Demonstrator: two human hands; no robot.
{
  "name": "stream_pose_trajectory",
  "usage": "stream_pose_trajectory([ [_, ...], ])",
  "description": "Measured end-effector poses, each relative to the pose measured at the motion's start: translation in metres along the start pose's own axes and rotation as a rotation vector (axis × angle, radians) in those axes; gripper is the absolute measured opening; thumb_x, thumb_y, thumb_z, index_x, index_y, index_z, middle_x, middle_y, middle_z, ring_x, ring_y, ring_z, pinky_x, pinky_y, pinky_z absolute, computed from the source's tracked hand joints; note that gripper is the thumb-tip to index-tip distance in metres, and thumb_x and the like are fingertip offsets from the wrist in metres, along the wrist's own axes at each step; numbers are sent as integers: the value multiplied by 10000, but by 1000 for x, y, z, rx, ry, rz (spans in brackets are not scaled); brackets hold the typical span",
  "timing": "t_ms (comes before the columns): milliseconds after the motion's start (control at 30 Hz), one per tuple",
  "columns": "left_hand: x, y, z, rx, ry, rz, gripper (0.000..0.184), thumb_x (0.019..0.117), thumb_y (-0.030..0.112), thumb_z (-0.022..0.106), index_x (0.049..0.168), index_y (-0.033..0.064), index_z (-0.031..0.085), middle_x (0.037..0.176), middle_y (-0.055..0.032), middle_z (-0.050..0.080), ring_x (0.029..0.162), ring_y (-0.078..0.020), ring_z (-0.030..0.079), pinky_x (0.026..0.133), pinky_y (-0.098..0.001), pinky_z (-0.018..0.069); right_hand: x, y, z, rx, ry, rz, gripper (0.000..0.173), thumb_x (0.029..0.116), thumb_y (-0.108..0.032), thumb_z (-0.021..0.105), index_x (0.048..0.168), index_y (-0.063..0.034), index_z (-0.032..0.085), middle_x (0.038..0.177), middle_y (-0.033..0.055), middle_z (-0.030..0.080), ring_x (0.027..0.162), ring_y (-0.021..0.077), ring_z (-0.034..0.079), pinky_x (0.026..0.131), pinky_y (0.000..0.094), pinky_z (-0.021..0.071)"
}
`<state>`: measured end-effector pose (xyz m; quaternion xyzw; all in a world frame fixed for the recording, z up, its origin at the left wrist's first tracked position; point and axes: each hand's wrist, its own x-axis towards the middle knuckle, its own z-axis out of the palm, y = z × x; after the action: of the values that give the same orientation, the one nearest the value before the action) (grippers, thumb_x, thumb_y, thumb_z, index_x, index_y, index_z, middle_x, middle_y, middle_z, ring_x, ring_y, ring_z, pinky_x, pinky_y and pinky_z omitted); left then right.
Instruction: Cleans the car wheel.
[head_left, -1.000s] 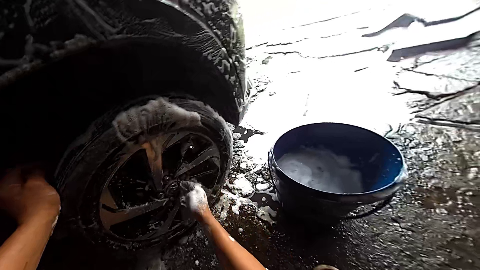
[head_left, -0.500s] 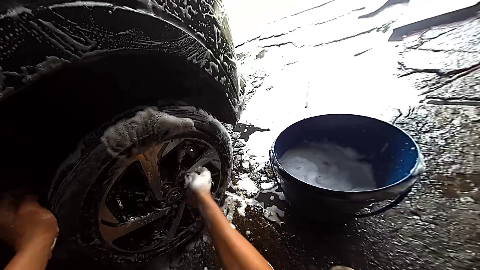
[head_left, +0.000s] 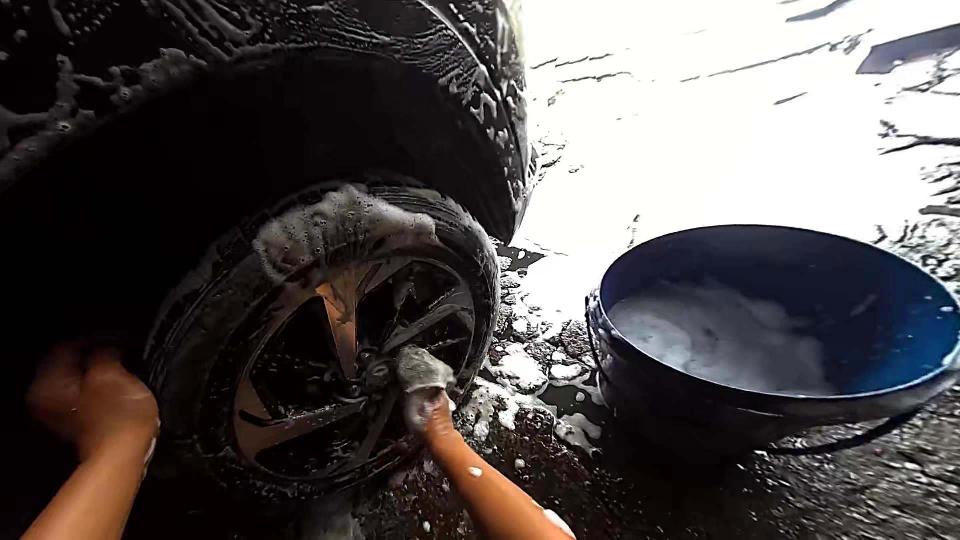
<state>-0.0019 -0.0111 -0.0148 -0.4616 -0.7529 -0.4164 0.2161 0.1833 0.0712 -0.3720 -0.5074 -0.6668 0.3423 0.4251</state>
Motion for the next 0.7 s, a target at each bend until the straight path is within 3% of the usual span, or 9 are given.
stream_pose_trajectory([
  [167, -1, -17, 0, 63, -52, 10, 372, 1074, 237, 448, 1274, -19, 628, 1267, -252, 634, 1201, -335, 603, 1050, -555, 451, -3, 13, -5, 67, -80, 491, 508, 1010, -173, 506, 1500, -43, 476, 1442, 264, 550, 1341, 414, 540, 1085, 610, 456],
  [200, 1, -19, 2, 52, -51, 15, 359, 1070, 239, 456, 1267, -5, 632, 1254, -231, 643, 1185, -311, 610, 1038, -540, 464, 3, 18, -14, 126, -69, 484, 492, 1007, -154, 513, 1485, -41, 499, 1435, 271, 553, 1342, 419, 535, 1100, 615, 439],
  [300, 6, -22, 4, 3, -36, 12, 327, 1055, 213, 478, 1220, -20, 639, 1206, -199, 654, 1121, -237, 623, 1012, -479, 485, 33, 16, -44, 122, -73, 256, 314, 948, -154, 587, 1229, -66, 697, 1210, 223, 684, 1161, 383, 642, 985, 621, 511],
  [367, 7, -22, 3, -11, -15, 6, 303, 1041, 207, 491, 1180, -5, 658, 1149, -151, 672, 1053, -156, 634, 977, -394, 509, 42, 17, -43, 42, -95, 212, 281, 961, -204, 597, 1205, -107, 696, 1165, 209, 694, 1109, 391, 662, 919, 658, 527],
  [467, 14, -22, 4, -41, -6, -5, 278, 1025, 225, 528, 1163, 42, 686, 1128, -110, 690, 1045, -141, 647, 962, -379, 522, 27, 37, -35, -175, -260, 309, 472, 969, -246, 608, 1418, -110, 555, 1297, 257, 633, 1184, 447, 626, 951, 666, 514],
  [533, 14, -37, 8, -48, -17, 17, 312, 1039, 273, 509, 1212, 65, 664, 1173, -90, 674, 1088, -124, 631, 987, -367, 515, -11, 78, -24, -362, -506, 368, 599, 944, -261, 611, 1488, -47, 480, 1415, 301, 547, 1276, 483, 559, 997, 668, 480],
  [567, 14, -42, 10, -59, -6, 35, 319, 1049, 284, 504, 1213, 61, 663, 1166, -94, 674, 1077, -120, 633, 980, -365, 518, -38, 102, -14, -411, -574, 369, 611, 966, -290, 581, 1520, -63, 457, 1480, 294, 499, 1339, 475, 514, 1053, 654, 448],
  [667, 6, -23, 5, -60, 8, 28, 307, 1040, 227, 488, 1173, 13, 663, 1116, -127, 676, 1028, -126, 633, 950, -371, 521, -91, 123, 14, -432, -539, 439, 699, 918, -265, 581, 1585, -169, 396, 1573, 272, 398, 1423, 457, 432, 1101, 632, 429],
  [700, 7, -14, 1, -40, 3, 16, 304, 1036, 207, 483, 1182, 8, 662, 1128, -137, 676, 1047, -136, 632, 963, -380, 516, -95, 116, 22, -383, -480, 465, 653, 924, -232, 582, 1555, -155, 439, 1551, 281, 420, 1398, 459, 463, 1077, 622, 460],
])
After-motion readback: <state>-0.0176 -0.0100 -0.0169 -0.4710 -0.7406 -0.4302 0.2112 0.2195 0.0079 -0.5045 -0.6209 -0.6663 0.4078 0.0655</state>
